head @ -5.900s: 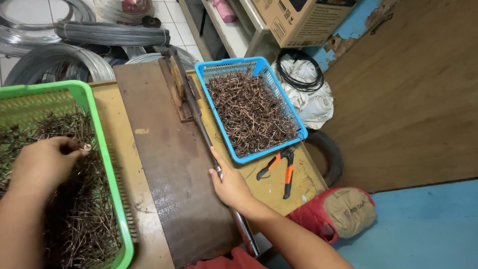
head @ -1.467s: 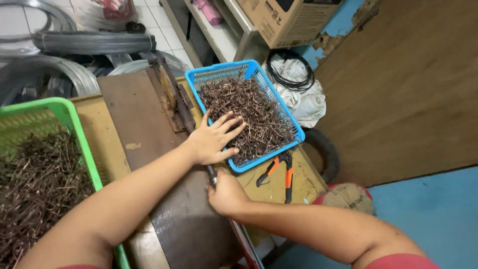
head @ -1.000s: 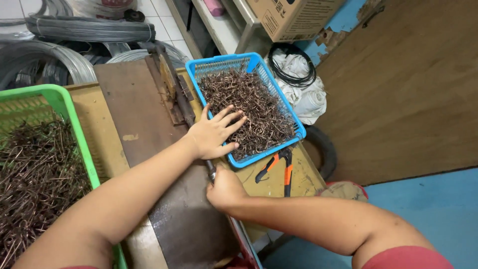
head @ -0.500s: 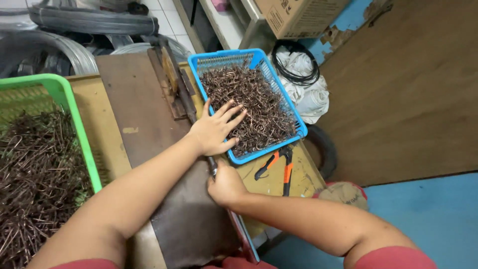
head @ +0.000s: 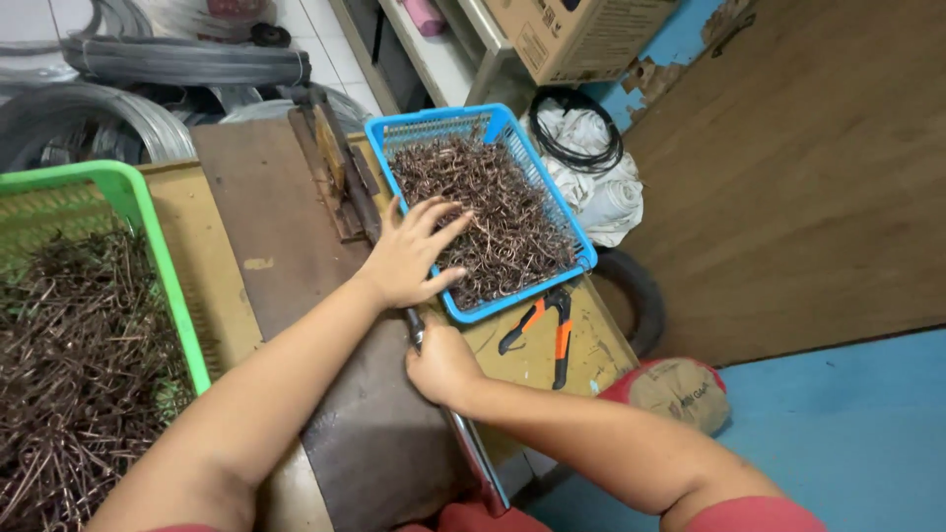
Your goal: A person manually bends small metal wire pieces one by one using a jig on a low workbench, moving them from a green basket to a blue basket.
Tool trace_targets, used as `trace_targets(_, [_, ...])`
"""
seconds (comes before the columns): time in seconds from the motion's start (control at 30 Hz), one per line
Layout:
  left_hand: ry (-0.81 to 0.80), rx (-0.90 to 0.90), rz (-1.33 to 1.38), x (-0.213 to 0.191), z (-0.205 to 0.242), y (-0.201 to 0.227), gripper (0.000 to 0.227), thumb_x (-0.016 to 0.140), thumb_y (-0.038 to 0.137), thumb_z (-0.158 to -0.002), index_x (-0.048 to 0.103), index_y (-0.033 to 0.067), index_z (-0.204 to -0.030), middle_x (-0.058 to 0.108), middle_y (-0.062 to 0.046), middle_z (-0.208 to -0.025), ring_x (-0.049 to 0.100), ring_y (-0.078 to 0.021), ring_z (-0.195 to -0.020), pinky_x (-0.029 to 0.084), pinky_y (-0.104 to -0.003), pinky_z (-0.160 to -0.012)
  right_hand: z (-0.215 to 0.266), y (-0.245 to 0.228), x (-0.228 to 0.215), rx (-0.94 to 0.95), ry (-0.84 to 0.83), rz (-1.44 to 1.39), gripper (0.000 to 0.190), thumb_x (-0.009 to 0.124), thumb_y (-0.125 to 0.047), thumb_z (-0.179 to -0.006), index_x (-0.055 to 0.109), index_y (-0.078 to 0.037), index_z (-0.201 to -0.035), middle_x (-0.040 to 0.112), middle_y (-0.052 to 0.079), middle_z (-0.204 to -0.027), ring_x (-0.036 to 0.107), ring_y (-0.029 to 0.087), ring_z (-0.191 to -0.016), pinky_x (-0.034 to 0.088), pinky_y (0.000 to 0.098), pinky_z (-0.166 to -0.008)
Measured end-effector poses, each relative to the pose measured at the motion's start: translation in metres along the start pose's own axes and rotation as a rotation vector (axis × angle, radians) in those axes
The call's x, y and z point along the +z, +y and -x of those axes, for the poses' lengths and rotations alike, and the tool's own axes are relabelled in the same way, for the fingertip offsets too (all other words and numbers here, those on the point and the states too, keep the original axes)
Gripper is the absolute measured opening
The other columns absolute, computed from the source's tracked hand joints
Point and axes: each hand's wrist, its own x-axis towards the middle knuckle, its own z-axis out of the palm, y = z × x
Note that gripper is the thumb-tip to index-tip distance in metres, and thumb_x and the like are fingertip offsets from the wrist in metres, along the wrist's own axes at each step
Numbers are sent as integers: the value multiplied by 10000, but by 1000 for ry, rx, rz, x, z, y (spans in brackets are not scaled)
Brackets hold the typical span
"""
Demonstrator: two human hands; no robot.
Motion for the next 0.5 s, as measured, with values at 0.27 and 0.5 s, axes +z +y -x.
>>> trace_targets(0.27, [464, -804, 50, -29, 31, -111, 520, 711, 391, -1053, 469, 224, -1482, 411, -169, -1397, 385, -494, -1360, 316, -704, -1040, 2, 19, 13, 5, -8, -21, 284, 609, -185, -932, 662, -7, -1147, 777, 226, -896, 796, 410, -960, 635, 506, -803])
trace_targets(0.5, [135, -935, 208, -25, 45, -152, 337, 655, 567, -1110, 753, 322, -1319, 572, -170, -1473, 518, -453, -1409, 383, -768, -1075, 3, 19, 16, 37, 2, -45, 380, 649, -216, -936, 662, -70, -1287, 804, 191, -921, 804, 375, -982, 647, 492, -818])
